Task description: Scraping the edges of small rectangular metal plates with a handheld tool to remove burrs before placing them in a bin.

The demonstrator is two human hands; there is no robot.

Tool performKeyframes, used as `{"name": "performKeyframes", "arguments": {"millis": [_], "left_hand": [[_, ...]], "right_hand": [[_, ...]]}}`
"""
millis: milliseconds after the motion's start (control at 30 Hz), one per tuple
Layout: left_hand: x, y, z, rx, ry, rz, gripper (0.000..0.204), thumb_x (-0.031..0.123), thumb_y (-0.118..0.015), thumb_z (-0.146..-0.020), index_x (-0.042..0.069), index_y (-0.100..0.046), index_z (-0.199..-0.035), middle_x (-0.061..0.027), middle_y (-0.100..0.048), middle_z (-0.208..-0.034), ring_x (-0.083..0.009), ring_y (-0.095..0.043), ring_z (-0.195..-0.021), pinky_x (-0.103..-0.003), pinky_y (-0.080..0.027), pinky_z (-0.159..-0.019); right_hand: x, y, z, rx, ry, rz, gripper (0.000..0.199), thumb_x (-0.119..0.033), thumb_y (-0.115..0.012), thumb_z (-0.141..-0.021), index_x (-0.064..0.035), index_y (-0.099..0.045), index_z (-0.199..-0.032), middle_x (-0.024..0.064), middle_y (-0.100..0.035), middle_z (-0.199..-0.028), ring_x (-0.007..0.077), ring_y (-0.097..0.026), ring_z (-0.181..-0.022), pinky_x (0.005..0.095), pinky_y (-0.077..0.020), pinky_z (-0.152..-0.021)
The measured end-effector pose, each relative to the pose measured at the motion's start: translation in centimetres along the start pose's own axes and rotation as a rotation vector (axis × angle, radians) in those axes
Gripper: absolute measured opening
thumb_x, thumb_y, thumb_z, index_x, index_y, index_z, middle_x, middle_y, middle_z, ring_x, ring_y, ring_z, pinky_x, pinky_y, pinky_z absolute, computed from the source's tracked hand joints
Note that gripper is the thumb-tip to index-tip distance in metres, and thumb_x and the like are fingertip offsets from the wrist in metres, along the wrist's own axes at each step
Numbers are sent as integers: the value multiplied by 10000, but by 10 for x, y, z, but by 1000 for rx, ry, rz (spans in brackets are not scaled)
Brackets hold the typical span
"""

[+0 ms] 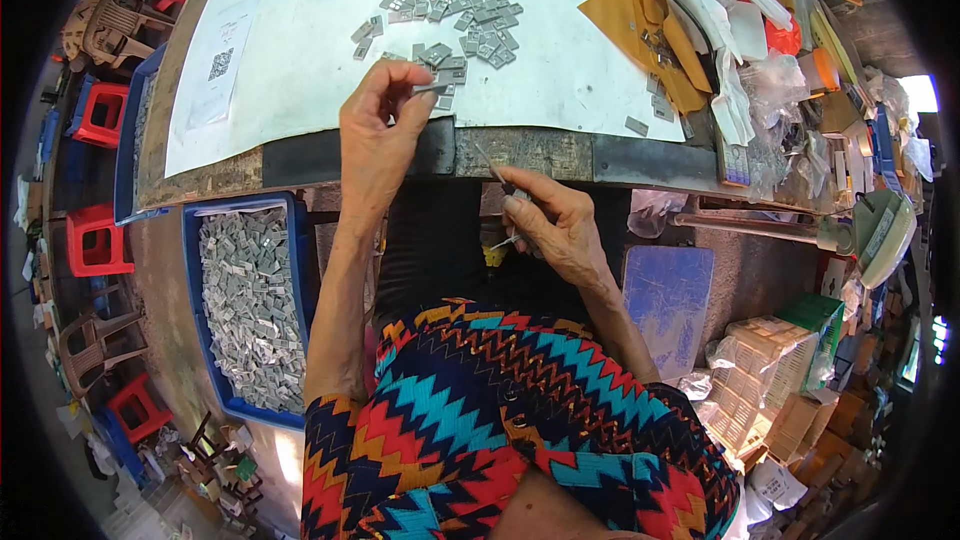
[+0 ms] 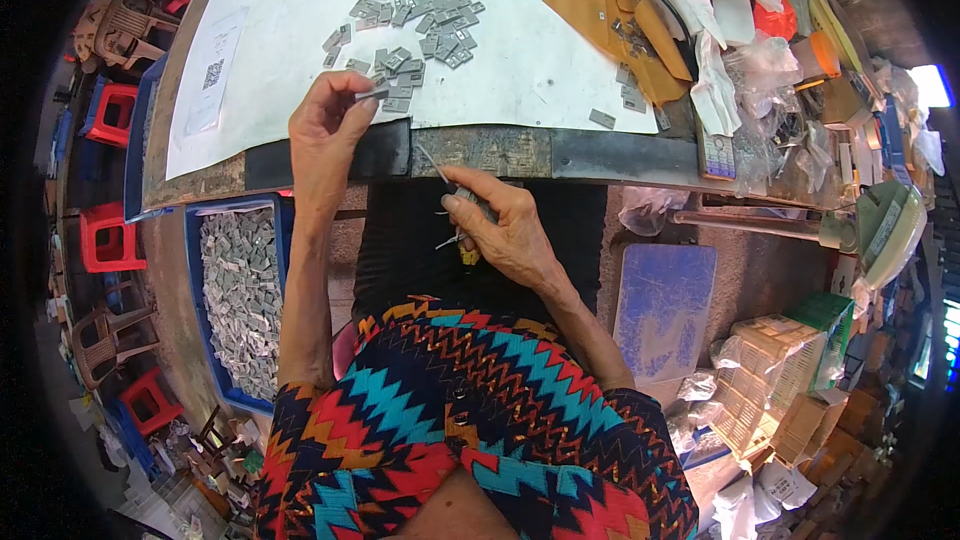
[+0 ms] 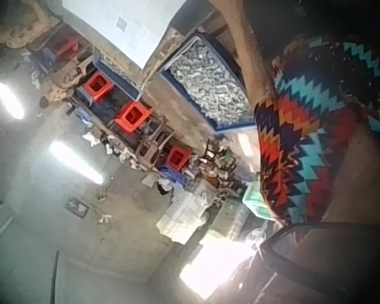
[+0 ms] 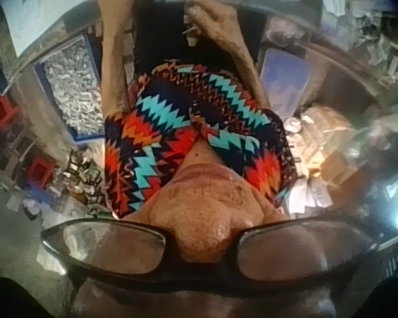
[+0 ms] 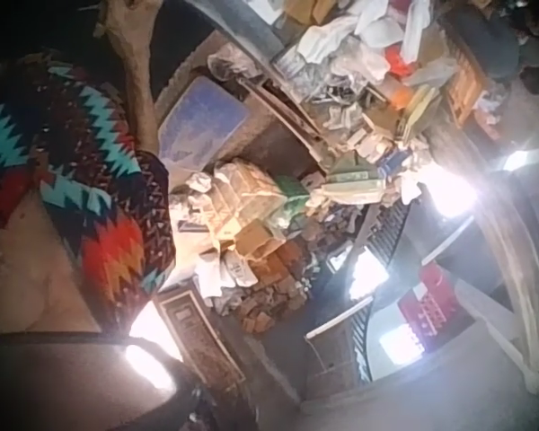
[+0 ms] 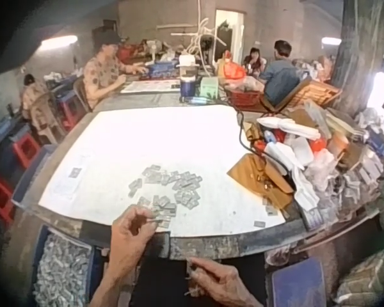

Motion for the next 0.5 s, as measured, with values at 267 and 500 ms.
{"name": "performKeyframes", "arguments": {"millis": [267, 500], "left_hand": [[-8, 5, 21, -32, 313, 801, 153, 3, -574, -767, -33, -562, -915, -80, -569, -789, -101, -483, -636, -207, -408, -639], [-9, 7, 33, -71, 292, 724, 177, 67, -534, -809, -14, -525, -966, -90, -584, -767, -91, -467, -613, -207, -388, -614]], "right_hand": [[-6, -1, -1, 51, 49, -48, 332, -153, -545, -870, -21, -521, -1174, 23, -555, -706, 46, -498, -589, 173, -424, -488], [-13, -8, -4, 17, 63, 47, 331, -159, -544, -870, -21, -524, -1170, 8, -545, -684, 38, -481, -552, 167, -400, -473]]}}
Point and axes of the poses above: each hand's wrist, its own z-axis away from the middle knuckle, its own y-axis out of the back of the hand, x = y × z, the point moved 5 cm from there along -z, towards the middle knuckle
